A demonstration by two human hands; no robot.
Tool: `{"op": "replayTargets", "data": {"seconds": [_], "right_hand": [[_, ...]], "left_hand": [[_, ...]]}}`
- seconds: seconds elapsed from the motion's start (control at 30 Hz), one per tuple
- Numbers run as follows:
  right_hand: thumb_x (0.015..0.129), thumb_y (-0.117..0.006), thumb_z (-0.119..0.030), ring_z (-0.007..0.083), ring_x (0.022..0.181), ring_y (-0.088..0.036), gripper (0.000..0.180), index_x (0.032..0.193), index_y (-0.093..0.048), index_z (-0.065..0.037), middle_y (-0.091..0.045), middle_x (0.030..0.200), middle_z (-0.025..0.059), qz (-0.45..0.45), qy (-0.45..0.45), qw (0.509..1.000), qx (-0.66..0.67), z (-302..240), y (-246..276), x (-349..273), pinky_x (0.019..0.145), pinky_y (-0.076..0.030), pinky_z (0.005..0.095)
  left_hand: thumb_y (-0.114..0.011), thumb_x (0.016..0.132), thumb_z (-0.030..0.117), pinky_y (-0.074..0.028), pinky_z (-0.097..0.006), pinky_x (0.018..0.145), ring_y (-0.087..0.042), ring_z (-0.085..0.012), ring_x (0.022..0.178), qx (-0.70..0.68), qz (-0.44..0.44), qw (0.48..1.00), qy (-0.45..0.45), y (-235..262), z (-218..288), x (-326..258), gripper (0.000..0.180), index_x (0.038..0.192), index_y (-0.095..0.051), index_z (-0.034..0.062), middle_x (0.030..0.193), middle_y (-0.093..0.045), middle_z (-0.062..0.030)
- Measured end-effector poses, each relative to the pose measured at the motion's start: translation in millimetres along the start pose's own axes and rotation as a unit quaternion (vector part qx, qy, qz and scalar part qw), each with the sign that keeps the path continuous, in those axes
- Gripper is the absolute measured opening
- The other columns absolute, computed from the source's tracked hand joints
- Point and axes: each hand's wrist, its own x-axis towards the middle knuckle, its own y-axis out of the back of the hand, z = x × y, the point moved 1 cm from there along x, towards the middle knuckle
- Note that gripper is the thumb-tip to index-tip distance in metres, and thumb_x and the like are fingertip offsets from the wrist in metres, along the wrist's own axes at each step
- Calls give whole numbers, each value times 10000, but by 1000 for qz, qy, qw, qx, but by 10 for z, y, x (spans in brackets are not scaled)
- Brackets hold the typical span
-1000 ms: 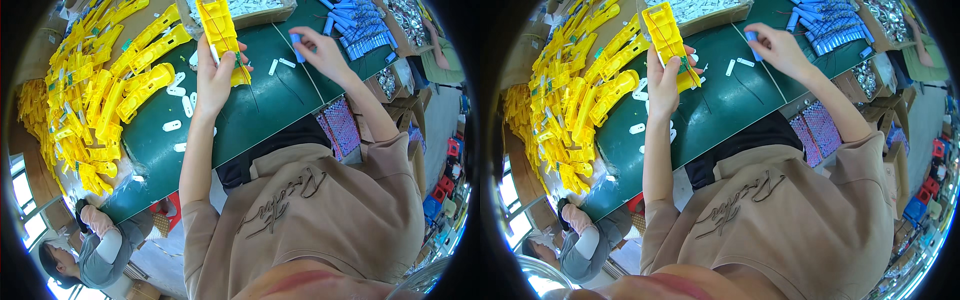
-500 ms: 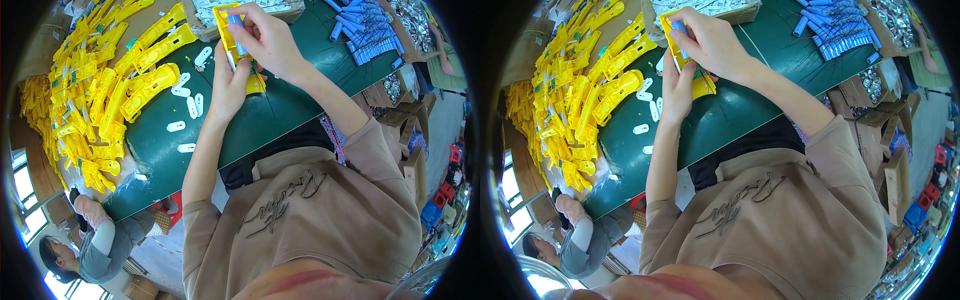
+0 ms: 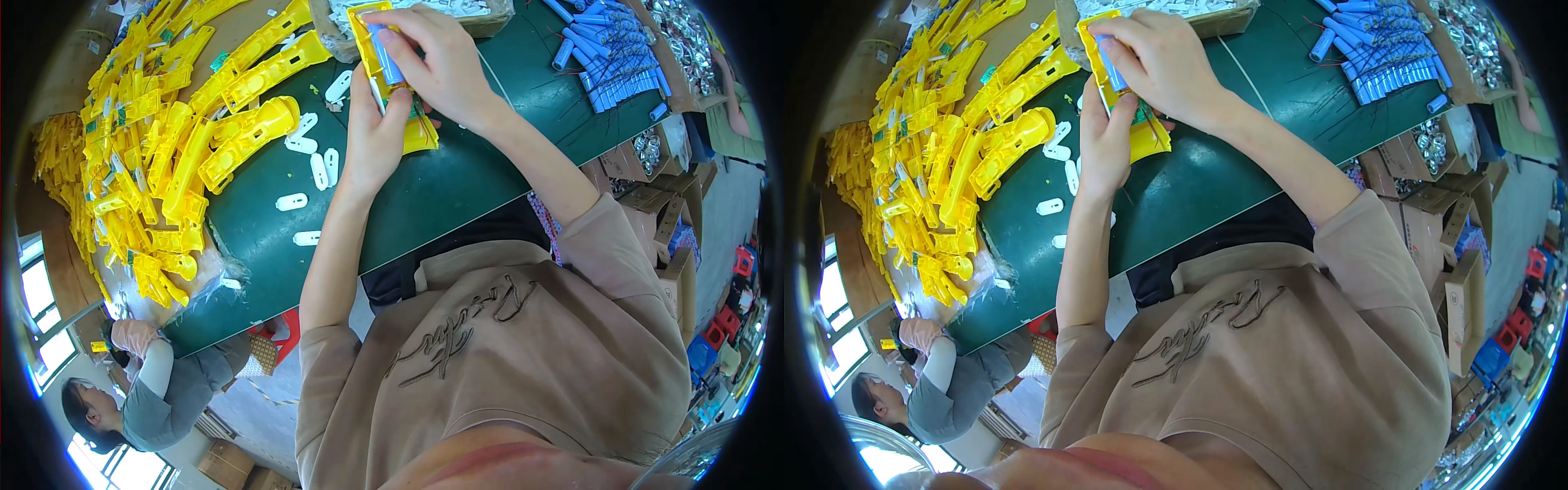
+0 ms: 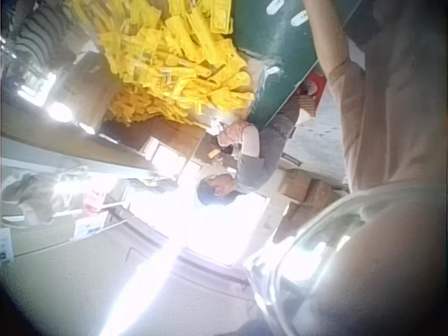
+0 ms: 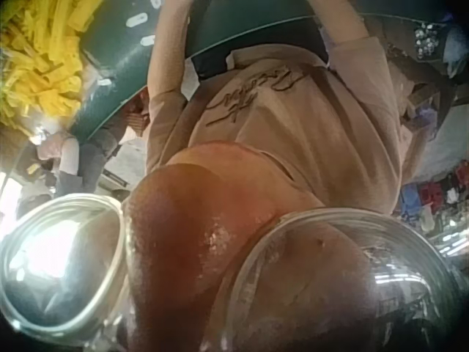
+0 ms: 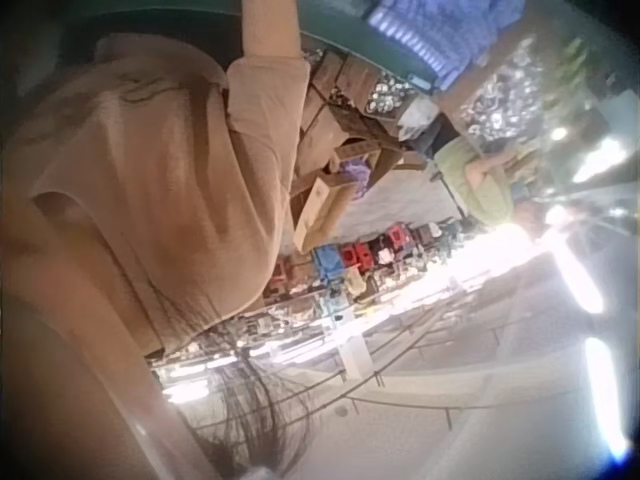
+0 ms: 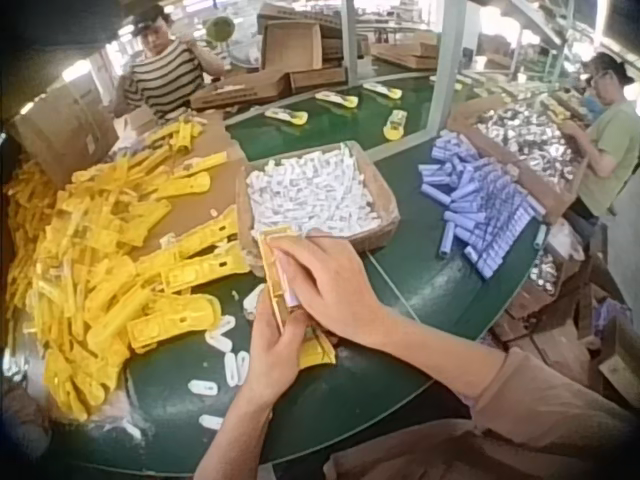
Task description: The person assembles electronic components by hand, inserting batteries, circuit boards, and electronic wiring into yellow plastic housings.
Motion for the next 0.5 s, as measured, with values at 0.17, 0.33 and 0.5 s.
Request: {"op": "replayTargets", "data": {"seconds": [0.17, 0.33, 0.5], "right_hand": [[918, -524, -172, 223, 711, -563, 376, 1258, -466, -23, -572, 849, 135, -27, -35, 997, 55, -82, 79, 125, 667, -460, 315], [868, -579, -229, 305, 821, -592, 445, 1249, -490, -17, -604, 987, 189, -117, -181, 973, 85, -355, 439, 275, 745, -468, 364], [854, -595, -213, 270, 742, -606, 358, 1175, -542, -62, -618, 874, 144, -62, -113, 991, 28, -197, 223, 99, 640, -479, 355]], "left_hand": [[-393, 920, 41, -573, -342, 662, -576, -155, 799, -67, -16, 997, 20, 44, -21, 13, 381, 1277, -260, 26, 1024, -507, -122], [-392, 927, 46, -552, -317, 677, -567, -143, 794, -30, -1, 1000, -9, 68, 46, -5, 388, 1290, -256, 30, 1014, -508, -115], [-370, 971, 157, -508, -271, 694, -554, -124, 796, 106, -3, 993, -56, 0, 2, 5, 371, 1311, -268, 49, 1037, -506, -104]]}}
